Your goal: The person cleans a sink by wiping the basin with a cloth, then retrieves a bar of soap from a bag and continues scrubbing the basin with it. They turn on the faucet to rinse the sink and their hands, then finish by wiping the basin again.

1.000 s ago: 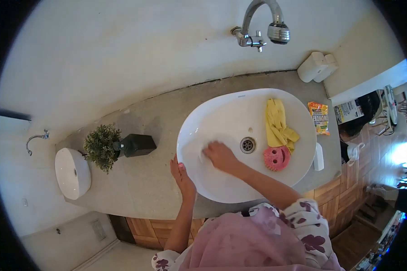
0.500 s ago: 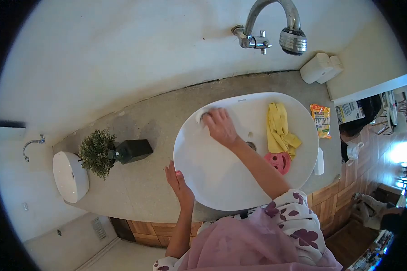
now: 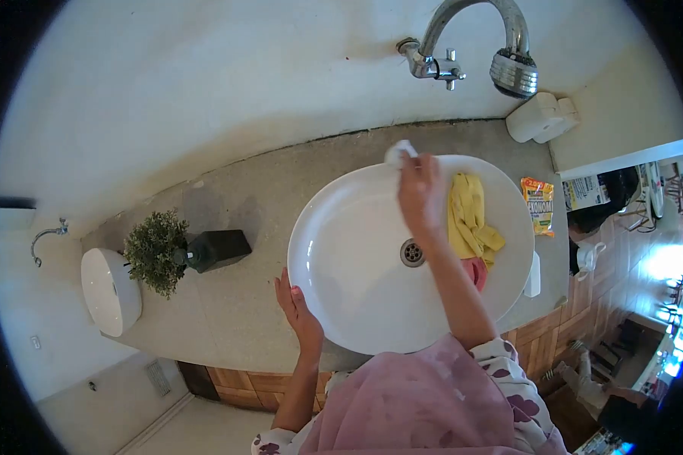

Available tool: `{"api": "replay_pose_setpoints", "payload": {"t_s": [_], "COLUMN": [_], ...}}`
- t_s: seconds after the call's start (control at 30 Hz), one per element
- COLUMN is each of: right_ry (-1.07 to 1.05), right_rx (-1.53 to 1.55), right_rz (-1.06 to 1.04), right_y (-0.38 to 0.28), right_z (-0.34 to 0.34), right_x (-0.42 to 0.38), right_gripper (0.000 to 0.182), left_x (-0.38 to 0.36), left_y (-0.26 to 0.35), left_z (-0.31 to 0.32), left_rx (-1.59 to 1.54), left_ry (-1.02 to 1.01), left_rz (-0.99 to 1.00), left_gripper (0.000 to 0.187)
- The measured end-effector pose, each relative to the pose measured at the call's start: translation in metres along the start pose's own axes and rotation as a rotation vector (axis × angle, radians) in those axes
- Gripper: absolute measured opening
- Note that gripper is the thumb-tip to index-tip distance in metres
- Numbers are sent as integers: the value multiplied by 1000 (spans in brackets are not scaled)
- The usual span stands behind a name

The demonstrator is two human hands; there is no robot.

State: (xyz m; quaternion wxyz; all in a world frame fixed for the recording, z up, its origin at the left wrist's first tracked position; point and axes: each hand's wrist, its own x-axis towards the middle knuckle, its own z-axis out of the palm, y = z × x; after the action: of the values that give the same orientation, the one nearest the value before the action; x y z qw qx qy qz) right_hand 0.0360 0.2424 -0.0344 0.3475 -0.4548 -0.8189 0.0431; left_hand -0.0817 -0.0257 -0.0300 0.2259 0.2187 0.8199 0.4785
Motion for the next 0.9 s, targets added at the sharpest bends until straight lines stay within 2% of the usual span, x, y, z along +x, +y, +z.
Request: {"api": "replay_pose_setpoints", "payload": {"t_s": [0.07,0.1,0.13,0.17,0.2,0.3,0.37,0.4,0.47,0.57,0.6,0.67,0.73,0.83,0.9], "right_ry": [-1,-78,20,-103,-101,-200,-247,-325,-405,-636,-634,-795,-830,-1045,-1092], "right_rx": [57,114,187,551,285,571,652,720,788,910,908,932,948,939,905], "right_rz": [-35,-26,-91,134,-180,-149,-146,-158,-181,-266,-272,-317,-344,-361,-378], "right_y": [-33,-49,-74,-99,-116,-152,-159,-159,-156,-143,-137,-122,-103,-69,-45], "right_z": [27,42,49,54,55,38,22,14,0,-27,-36,-53,-75,-103,-124], "right_x": [-7,-13,-17,-22,-34,-67,-86,-95,-113,-140,-148,-164,-170,-178,-175], "right_gripper": [31,31,6,10,15,20,22,24,28,31,31,26,25,36,35], "left_x": [0,0,0,1,1,5,6,4,-2,-6,-9,-18,-24,-31,-37], "left_y": [4,3,0,-2,-5,-23,-40,-33,-14,-25,-24,-19,-17,-26,-23], "left_z": [0,0,-1,-1,-2,1,8,8,7,1,-5,-21,-26,-24,-19], "left_rx": [3,1,1,1,0,40,-327,-327,-712,-782,-787,-471,-455,-346,-225], "left_ry": [-6,-2,-15,-26,-17,-13,96,105,167,293,295,264,254,232,191], "left_rz": [-4,-3,12,28,29,67,45,45,-47,-95,-91,-50,-44,8,112], "left_gripper": [57,57,57,57,57,61,66,66,70,70,70,68,64,56,48]}}
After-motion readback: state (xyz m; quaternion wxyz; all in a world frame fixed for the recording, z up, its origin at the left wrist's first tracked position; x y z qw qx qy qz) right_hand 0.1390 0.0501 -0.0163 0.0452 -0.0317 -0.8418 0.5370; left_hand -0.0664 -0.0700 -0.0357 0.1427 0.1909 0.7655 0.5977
